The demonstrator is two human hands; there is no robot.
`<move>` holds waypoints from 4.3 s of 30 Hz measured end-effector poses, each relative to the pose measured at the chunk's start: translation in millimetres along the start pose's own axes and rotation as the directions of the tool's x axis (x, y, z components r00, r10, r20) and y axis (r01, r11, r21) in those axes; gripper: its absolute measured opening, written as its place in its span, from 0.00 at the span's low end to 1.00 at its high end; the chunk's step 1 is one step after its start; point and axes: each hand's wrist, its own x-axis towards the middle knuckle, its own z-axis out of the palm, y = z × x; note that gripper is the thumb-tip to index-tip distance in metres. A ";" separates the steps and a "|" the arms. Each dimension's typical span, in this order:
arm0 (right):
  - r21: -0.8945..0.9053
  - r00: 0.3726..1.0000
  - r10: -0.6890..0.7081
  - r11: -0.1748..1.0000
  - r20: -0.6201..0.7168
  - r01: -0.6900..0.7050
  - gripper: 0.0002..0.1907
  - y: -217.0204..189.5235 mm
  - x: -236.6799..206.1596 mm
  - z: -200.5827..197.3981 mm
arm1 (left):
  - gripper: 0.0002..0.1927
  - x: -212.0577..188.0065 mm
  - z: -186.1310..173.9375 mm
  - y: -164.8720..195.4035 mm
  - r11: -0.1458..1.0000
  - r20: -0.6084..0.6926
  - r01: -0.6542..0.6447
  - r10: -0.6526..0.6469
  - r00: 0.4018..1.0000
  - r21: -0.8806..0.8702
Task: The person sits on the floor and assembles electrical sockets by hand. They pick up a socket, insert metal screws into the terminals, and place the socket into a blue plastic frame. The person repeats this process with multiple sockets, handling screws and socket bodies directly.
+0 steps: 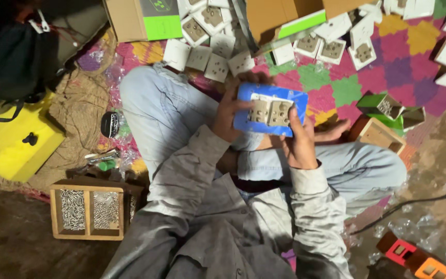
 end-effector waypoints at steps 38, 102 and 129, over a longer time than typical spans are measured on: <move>0.558 0.998 0.057 0.829 -0.031 -0.030 0.23 1.0 10.9 -24.5 | 0.16 12.9 -61.4 -47.4 0.787 -0.253 0.000 0.198 0.947 0.617; -0.806 0.732 -0.523 0.133 0.437 0.577 0.41 -8.0 1.0 20.0 | 0.13 -7.8 -11.1 -29.9 0.487 -0.058 -0.113 0.324 0.944 0.866; 0.012 0.926 -0.374 0.927 0.052 0.374 0.31 -0.9 20.3 -36.7 | 0.10 25.8 -66.3 -49.1 0.835 -0.208 -0.037 0.179 0.962 0.549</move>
